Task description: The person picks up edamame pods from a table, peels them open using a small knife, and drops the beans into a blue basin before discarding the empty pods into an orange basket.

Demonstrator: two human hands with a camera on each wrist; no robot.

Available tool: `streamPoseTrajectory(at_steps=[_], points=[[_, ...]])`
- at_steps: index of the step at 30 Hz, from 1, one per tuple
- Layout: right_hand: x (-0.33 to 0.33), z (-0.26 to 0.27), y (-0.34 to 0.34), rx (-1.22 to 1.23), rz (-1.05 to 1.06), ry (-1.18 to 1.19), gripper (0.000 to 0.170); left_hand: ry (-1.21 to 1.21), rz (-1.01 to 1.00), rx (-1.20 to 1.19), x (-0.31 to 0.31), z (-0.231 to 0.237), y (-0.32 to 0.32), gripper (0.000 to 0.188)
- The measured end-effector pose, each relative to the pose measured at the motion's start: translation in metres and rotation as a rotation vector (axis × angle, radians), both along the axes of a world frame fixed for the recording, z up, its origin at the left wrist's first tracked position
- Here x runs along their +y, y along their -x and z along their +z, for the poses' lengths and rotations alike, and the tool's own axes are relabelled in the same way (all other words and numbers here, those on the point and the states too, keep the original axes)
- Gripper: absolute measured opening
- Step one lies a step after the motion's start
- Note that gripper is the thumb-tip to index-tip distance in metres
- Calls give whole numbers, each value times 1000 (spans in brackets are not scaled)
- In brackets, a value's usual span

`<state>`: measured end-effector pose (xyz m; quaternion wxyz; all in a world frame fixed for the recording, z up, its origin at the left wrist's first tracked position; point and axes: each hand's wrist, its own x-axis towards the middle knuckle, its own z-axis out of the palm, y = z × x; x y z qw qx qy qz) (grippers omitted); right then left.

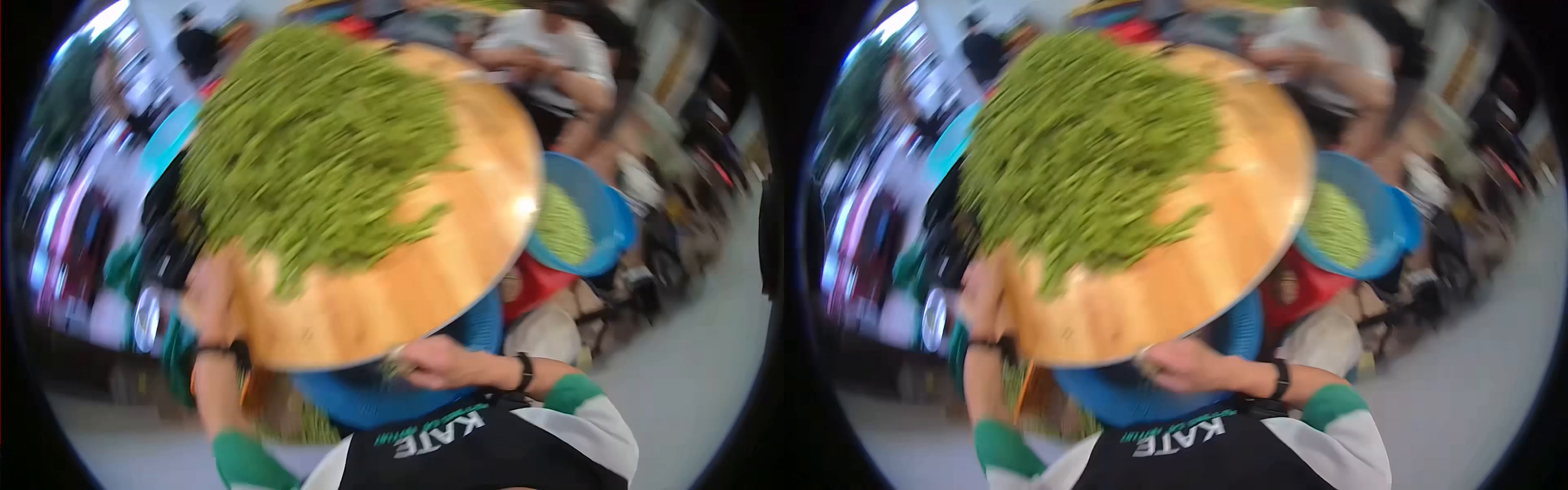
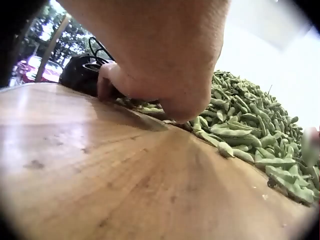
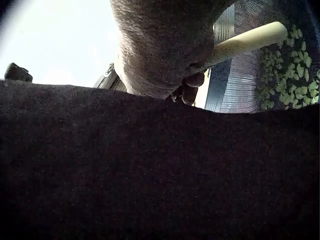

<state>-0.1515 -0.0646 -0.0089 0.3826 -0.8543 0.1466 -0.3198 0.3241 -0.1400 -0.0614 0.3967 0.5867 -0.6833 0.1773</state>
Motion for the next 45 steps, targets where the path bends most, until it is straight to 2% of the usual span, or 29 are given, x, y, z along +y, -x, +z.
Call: streamPoseTrajectory(at_steps=[1,2,3,4,5,7,9,10,14,16,17,19,22,25,30,31,32,35,38,45], points=[[2,-3,1,-36,27,-13,14,-434,314,-470,20,64,49,29],[6,-5,2,-58,-5,-1,13,-624,407,-469,4,15,-9,32],[6,-9,-1,-89,64,-52,13,-793,555,-633,-5,15,-11,42],[9,-11,-2,-164,42,-24,14,-921,845,-173,-12,38,22,58],[10,-8,0,-159,36,0,14,-708,884,-171,-1,44,49,71],[13,-10,4,-118,44,-38,15,-682,875,-100,-16,22,35,76],[12,-6,7,-129,33,-44,15,-709,924,-126,-20,31,39,74],[14,-9,6,-140,32,-62,15,-811,826,-72,-19,36,35,71],[11,-10,9,-128,25,-70,15,-750,877,-92,-19,35,38,65],[12,-8,7,-140,15,-69,15,-738,800,-38,-17,37,25,67],[12,-8,5,-142,22,-71,15,-739,808,-38,-17,38,19,67],[11,-10,5,-130,13,-60,14,-896,860,13,-20,40,15,74],[10,-6,5,-152,27,-88,14,-938,937,-43,-17,53,42,78],[10,-16,6,-81,23,-100,15,-947,906,-49,-17,39,26,81],[10,-16,2,-135,33,-83,16,-948,924,-31,-17,37,16,86],[9,-16,2,-124,27,-78,17,-884,909,-15,-20,35,11,85],[9,-16,3,-125,25,-79,17,-817,893,3,-21,38,14,84],[10,-14,1,-139,30,-67,17,-827,886,65,-20,52,19,85],[11,-11,2,-141,32,-86,17,-793,925,-9,-25,39,11,87],[10,-10,2,-134,41,-111,16,-837,920,-88,-23,41,15,89]])
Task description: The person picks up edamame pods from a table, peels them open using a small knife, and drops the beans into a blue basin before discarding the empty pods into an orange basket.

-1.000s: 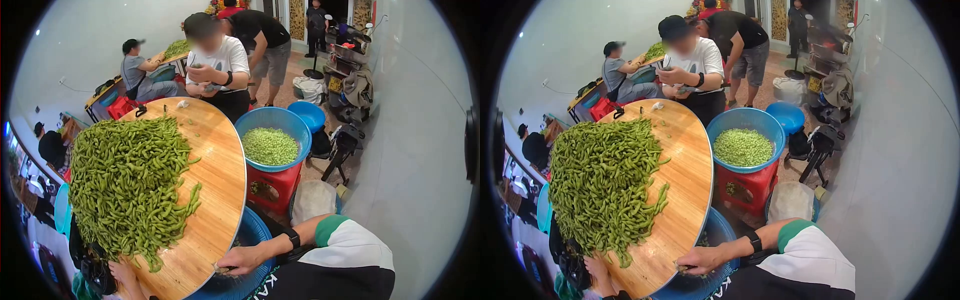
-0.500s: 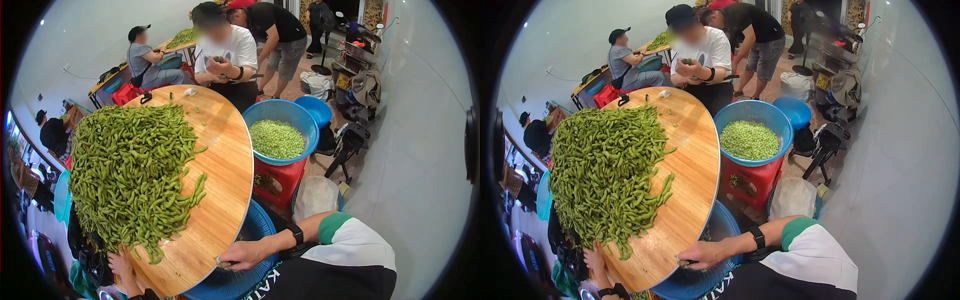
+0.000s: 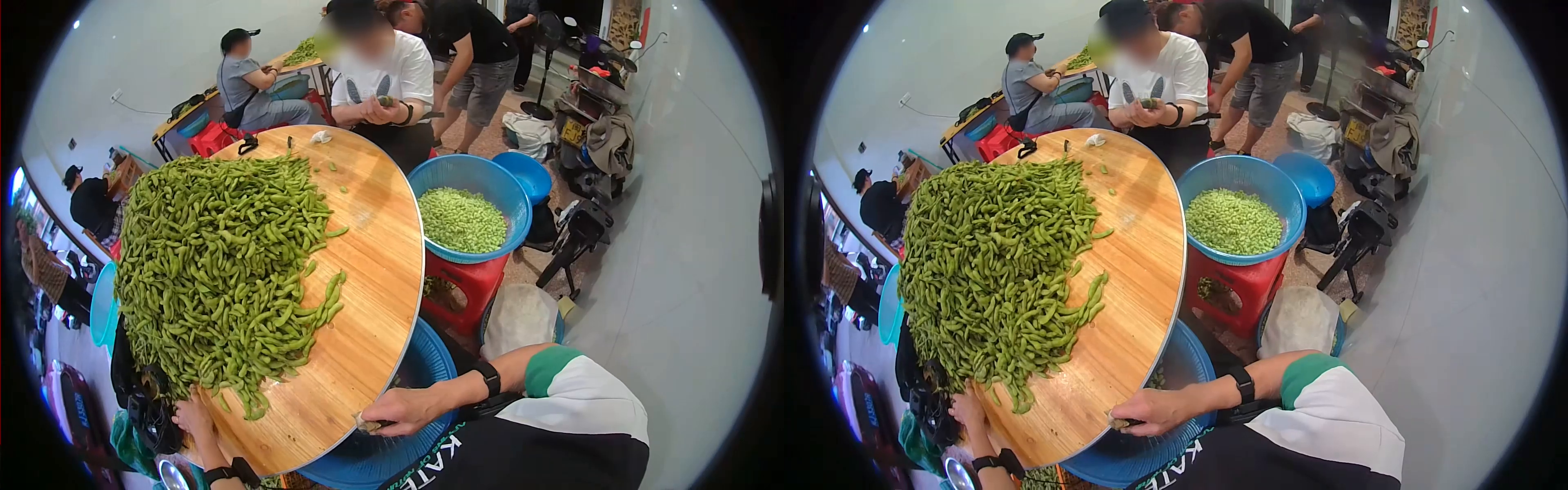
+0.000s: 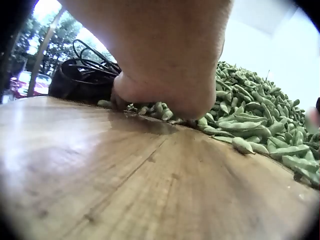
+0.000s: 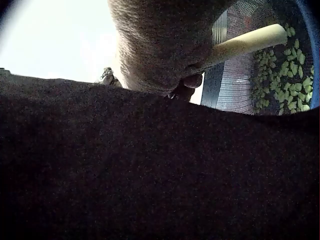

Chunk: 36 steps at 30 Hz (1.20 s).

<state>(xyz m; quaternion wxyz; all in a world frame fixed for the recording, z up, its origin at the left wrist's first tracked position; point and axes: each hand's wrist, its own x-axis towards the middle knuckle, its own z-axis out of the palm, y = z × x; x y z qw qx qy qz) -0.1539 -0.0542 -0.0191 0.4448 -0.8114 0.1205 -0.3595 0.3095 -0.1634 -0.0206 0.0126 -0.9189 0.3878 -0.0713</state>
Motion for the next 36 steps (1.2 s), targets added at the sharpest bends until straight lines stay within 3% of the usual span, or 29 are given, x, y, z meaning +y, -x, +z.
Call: streamPoseTrajectory(at_steps=[6,8,18,20,21,24,25,26,27,28,29,31,33,36], points=[[0,1,1,-2,11,-12,16,53,4,68,0,-3,-5,89],[0,0,1,6,16,-11,16,140,52,193,-1,1,-11,81],[3,-2,-2,-8,19,-26,16,152,-21,76,4,0,13,74],[4,-3,-2,3,25,-23,16,165,-236,122,7,-2,13,64],[4,-1,-2,7,27,-13,15,158,-225,121,10,1,18,64],[0,8,-3,17,60,-30,9,386,-569,543,22,17,40,40],[0,8,-2,19,31,-43,9,328,-709,379,15,-8,14,39],[-1,6,-2,40,3,-33,11,484,-637,727,26,23,49,36],[-3,20,-2,81,-28,-68,11,659,-643,540,18,-12,23,32],[-5,17,-1,150,-43,-37,11,696,-612,663,36,34,64,30],[-5,24,0,182,-54,-138,13,664,-629,651,44,36,57,28],[-3,27,0,225,-64,-329,20,589,-475,881,70,54,67,25],[4,27,6,234,-23,-437,25,490,-532,524,94,46,70,18],[-1,31,3,222,-14,-561,32,369,-398,450,113,37,85,18]])
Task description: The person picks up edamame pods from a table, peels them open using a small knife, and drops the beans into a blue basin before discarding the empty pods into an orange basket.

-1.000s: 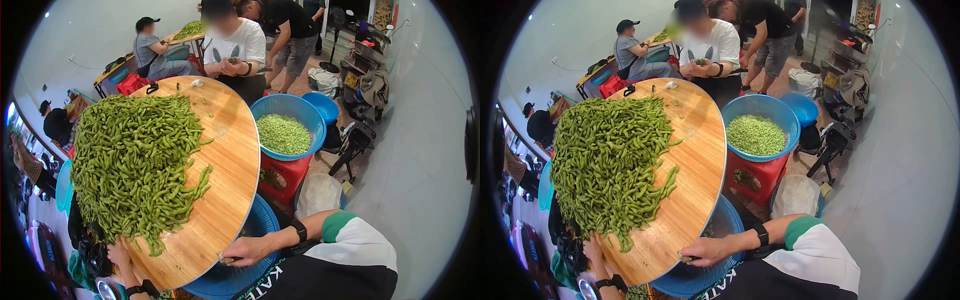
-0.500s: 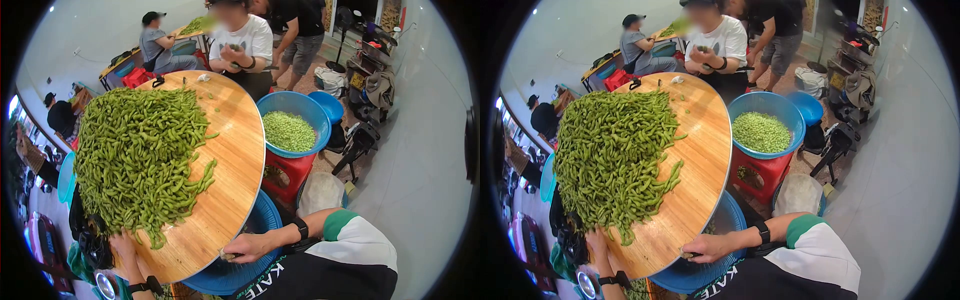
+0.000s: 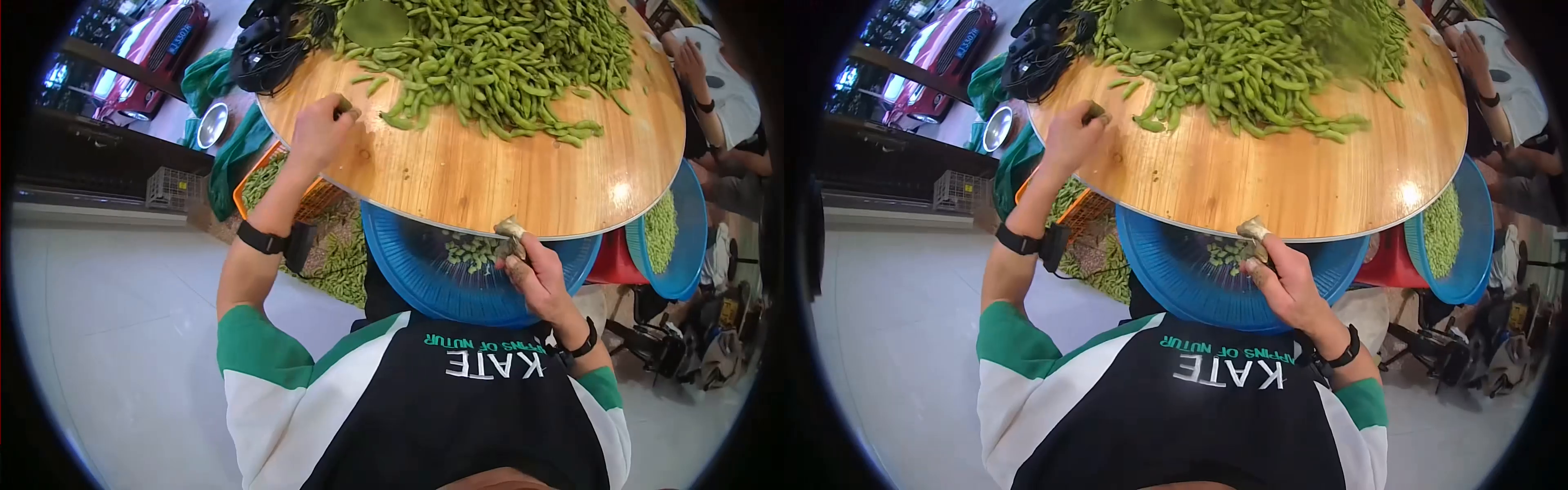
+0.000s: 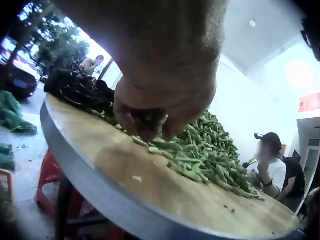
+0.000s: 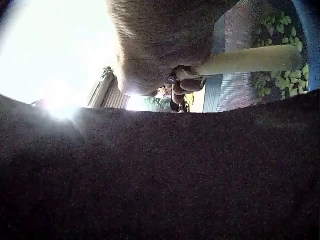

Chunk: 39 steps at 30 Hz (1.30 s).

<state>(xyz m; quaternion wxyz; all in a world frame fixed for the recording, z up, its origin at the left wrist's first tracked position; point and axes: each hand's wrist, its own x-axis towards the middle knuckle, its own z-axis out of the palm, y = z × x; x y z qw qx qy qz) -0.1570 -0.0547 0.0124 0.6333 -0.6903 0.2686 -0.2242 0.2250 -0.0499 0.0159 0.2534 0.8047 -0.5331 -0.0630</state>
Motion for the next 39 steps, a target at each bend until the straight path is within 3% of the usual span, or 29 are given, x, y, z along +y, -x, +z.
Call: streamPoseTrajectory(at_steps=[7,9,13,16,18,20,26,39], points=[[3,1,-1,7,3,-21,37,194,3,-116,-39,-17,8,22],[4,2,0,-9,-8,-22,39,7,-12,-273,-55,-29,0,25],[5,5,2,-21,-68,-182,41,39,16,-298,-64,-40,-2,25],[-1,2,1,-45,-108,-326,40,60,-26,-87,-49,-20,27,19],[-5,3,-3,-204,-59,-450,44,8,-146,876,-23,6,71,15],[-7,3,-9,-271,-85,-509,44,-14,-224,1125,-2,22,118,15],[-4,6,-12,-352,-74,-559,44,-97,-386,1351,24,23,179,15],[-1,-1,-4,-497,0,-595,41,-69,-437,1334,30,20,187,14]])
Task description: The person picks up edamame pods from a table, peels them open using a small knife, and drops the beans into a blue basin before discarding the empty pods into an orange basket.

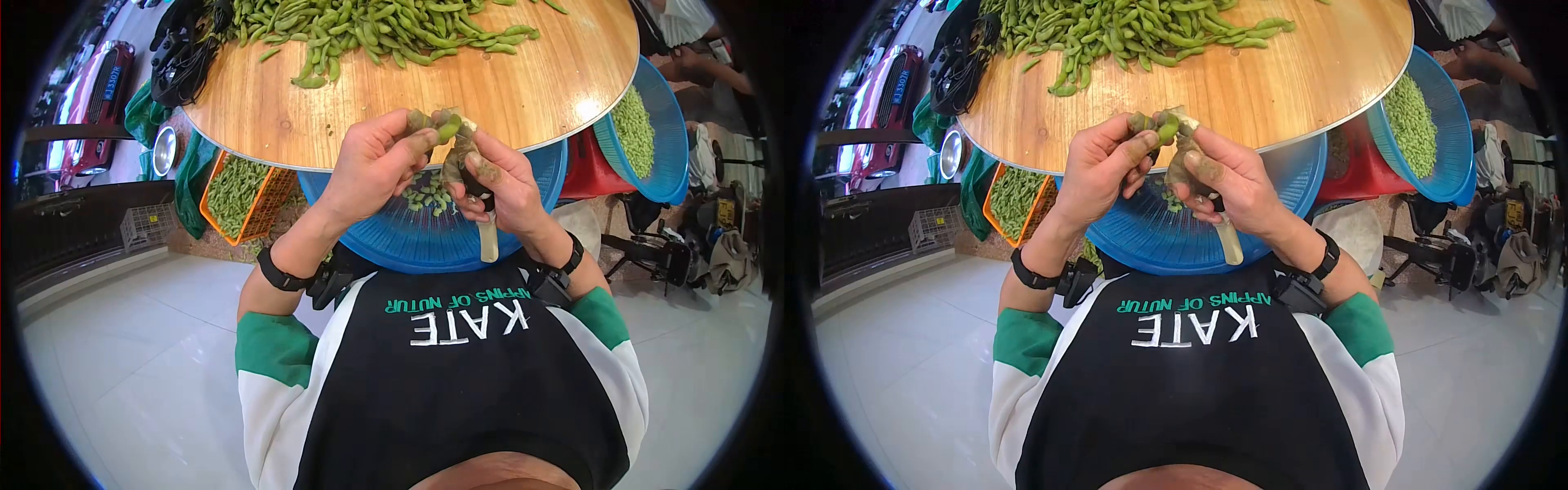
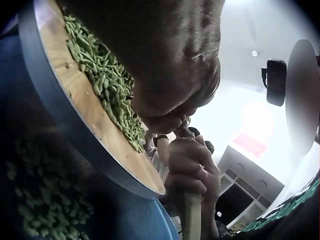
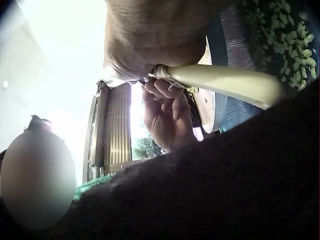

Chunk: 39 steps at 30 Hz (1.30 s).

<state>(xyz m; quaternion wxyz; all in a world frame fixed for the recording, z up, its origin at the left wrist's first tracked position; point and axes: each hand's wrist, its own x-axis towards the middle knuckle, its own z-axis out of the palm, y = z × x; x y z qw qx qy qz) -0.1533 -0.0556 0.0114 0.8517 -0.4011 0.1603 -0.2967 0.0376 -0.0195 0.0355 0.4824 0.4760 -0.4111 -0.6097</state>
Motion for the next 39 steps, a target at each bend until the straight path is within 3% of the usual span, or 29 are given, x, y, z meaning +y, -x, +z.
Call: streamPoseTrajectory(at_steps=[7,9,13,15,24,26,28,30,31,33,35,37,39], points=[[1,-4,2,7,-7,33,43,32,-8,4,0,-1,2,12],[0,-4,0,-7,-10,36,43,180,25,-125,0,-3,4,11],[1,-4,2,23,-38,32,44,211,29,-128,-2,-7,3,11],[1,-3,3,46,-42,53,44,39,-36,52,-3,-6,-1,11],[-8,-14,8,60,16,95,40,-225,-206,474,-12,-20,-15,16],[-12,-18,11,-58,163,-159,39,-240,-228,505,-11,-23,-15,16],[-12,-14,9,-24,132,-201,37,-253,-253,535,-11,-21,-13,16],[-11,-11,9,8,96,-236,35,-31,-135,-125,-7,-9,-6,15],[-9,-10,10,28,110,-290,33,-20,-139,-127,-3,-9,-4,15],[-8,-11,9,47,135,-340,28,685,-5,-878,2,-10,-1,14],[-7,-8,7,71,167,-355,28,813,44,-1087,7,-5,1,14],[-2,-5,4,109,142,-378,29,786,-29,-1201,14,-2,-4,14],[-2,-15,5,117,164,-335,28,844,-96,-1157,12,0,-8,16]])
